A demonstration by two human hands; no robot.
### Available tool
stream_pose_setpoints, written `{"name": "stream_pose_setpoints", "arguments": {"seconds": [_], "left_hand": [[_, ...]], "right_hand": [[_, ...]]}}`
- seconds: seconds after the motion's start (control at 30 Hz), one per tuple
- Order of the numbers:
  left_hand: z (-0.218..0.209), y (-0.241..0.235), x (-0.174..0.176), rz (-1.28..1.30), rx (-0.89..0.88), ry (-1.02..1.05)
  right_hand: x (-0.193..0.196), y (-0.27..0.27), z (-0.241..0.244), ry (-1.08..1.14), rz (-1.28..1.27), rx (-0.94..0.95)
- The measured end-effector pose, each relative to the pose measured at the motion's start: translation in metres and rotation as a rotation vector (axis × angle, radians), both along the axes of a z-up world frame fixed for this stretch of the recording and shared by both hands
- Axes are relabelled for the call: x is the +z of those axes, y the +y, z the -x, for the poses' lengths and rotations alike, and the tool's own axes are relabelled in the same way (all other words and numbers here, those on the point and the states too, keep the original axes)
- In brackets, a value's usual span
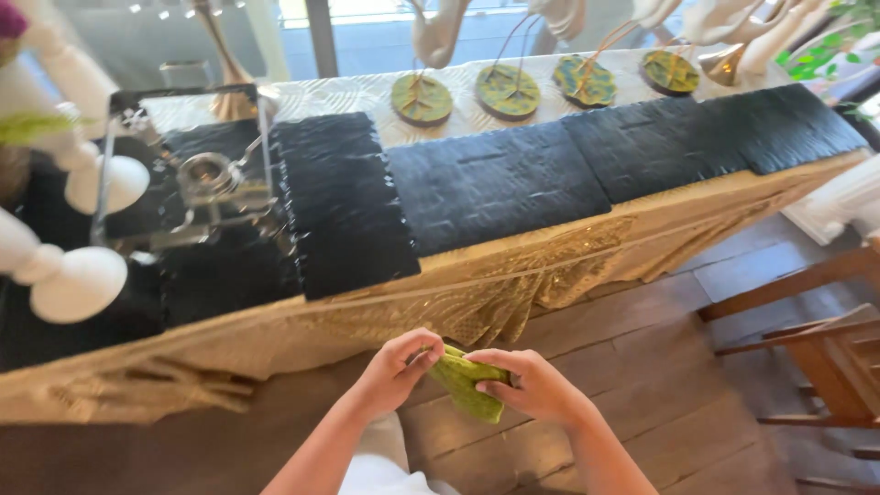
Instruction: Wiping and cleaning metal chafing dish lids and frames using a green cloth in a restaurant setting.
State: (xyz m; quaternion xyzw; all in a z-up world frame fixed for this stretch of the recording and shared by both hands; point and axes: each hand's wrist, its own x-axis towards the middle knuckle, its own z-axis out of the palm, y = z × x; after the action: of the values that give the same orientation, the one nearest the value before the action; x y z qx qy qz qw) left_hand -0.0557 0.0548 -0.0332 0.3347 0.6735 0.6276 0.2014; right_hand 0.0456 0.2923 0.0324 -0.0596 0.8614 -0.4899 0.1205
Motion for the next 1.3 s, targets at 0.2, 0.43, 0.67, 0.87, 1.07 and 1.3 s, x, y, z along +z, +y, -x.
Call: {"name": "stream_pose_setpoints", "arguments": {"seconds": [0.2, 0.43, 0.67, 0.87, 1.07, 1.3], "left_hand": [[0.064, 0.042, -0.020, -0.007, -0.122, -0.323], [0.168, 0.076, 0.007, -0.099, -0.195, -0.188], [0.236, 0.095, 0.027, -0.249, -0.022, 0.036], [0.265, 0.120, 0.041, -0.308, 0.008, 0.096], [0.287, 0.150, 0.078, -0.298, -0.050, 0.130], [0.323, 0.226, 0.096, -0.196, 0.000, 0.397]], "right_hand": [[-0.016, 0.029, 0.034, 0.068, -0.020, -0.133], [-0.007, 0.043, 0.118, -0.106, 0.006, -0.357], [-0.004, 0.070, 0.180, 0.235, -0.070, -0.447], [0.040, 0.085, 0.211, 0.534, -0.017, -0.456], [0.053, 0.136, 0.225, 0.364, -0.108, -0.153], [0.083, 0.246, 0.273, 0.537, -0.041, -0.056]]}}
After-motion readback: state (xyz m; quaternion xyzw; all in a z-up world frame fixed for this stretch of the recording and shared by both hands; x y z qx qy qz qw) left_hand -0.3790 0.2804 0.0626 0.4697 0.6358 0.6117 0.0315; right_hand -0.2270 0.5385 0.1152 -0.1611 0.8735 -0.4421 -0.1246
